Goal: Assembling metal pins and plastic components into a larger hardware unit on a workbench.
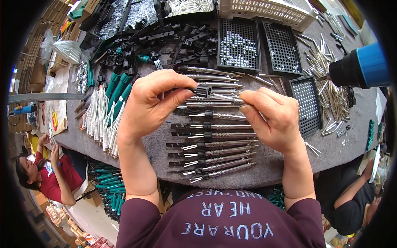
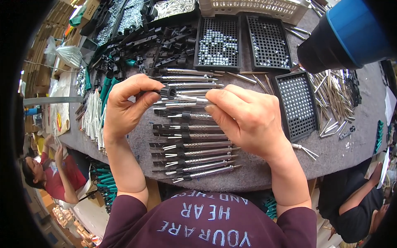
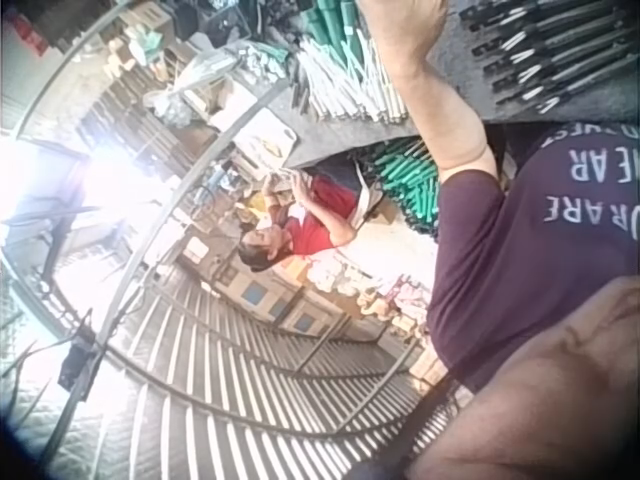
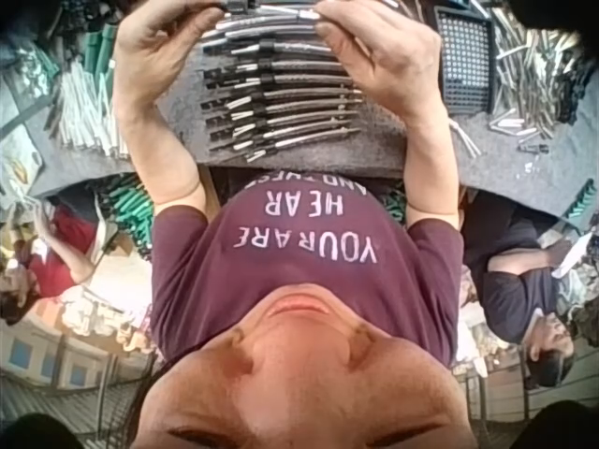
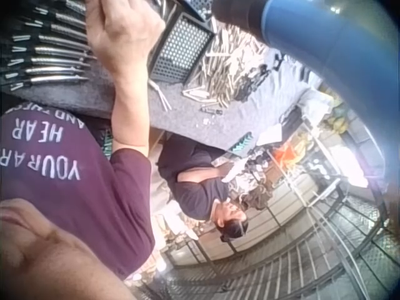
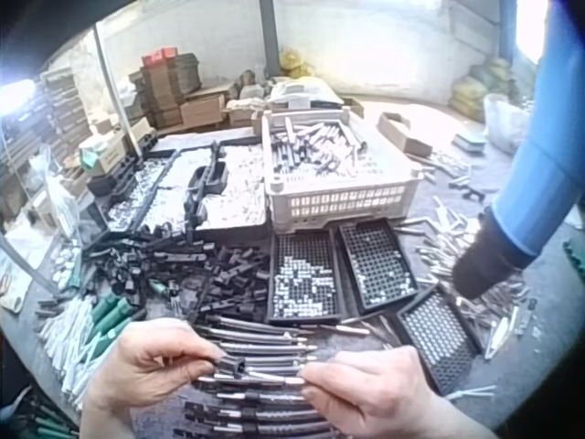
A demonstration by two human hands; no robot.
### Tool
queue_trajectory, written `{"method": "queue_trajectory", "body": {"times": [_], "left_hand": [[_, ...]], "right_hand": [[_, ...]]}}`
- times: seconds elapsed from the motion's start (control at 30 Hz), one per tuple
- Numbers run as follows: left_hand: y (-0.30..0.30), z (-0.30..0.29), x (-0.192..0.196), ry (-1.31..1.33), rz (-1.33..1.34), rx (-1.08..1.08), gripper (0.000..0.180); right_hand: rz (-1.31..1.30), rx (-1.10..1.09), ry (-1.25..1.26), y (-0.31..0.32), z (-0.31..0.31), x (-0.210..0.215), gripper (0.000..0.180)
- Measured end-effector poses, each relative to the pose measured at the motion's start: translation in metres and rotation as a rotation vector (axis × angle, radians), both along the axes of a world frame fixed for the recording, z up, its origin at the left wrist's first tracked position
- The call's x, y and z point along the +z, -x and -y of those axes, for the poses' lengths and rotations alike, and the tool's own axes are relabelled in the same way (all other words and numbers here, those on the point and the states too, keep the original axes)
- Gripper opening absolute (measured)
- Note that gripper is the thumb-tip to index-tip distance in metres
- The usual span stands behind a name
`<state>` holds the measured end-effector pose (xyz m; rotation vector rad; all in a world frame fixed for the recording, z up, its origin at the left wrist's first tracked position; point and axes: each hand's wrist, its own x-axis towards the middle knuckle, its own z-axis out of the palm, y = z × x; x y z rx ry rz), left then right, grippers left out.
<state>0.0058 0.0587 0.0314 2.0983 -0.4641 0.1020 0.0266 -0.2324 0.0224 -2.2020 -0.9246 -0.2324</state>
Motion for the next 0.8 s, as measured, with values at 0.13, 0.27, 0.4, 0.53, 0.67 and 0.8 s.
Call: {"method": "queue_trajectory", "body": {"times": [0.13,0.27,0.4,0.53,0.67,0.8], "left_hand": [[-0.001,0.004,0.0,-0.023,0.11,-0.043,0.016],[-0.003,0.009,-0.001,0.008,0.154,-0.028,0.014],[-0.004,0.013,-0.002,0.028,0.168,-0.049,0.018],[-0.002,0.018,0.001,0.006,0.167,-0.002,0.021],[-0.003,0.018,0.0,-0.011,0.175,-0.003,0.022],[-0.003,0.018,-0.002,-0.03,0.145,-0.005,0.023]], "right_hand": [[-0.029,-0.029,-0.038,0.001,0.0,-0.002,0.013],[-0.063,-0.075,-0.083,0.002,0.0,-0.006,0.014],[-0.087,-0.092,-0.129,0.002,0.0,-0.006,0.014],[-0.119,-0.085,-0.138,0.002,-0.002,-0.007,0.014],[-0.182,-0.061,-0.18,0.002,-0.002,-0.007,0.014],[-0.232,-0.05,-0.207,0.002,-0.002,-0.004,0.014]]}}
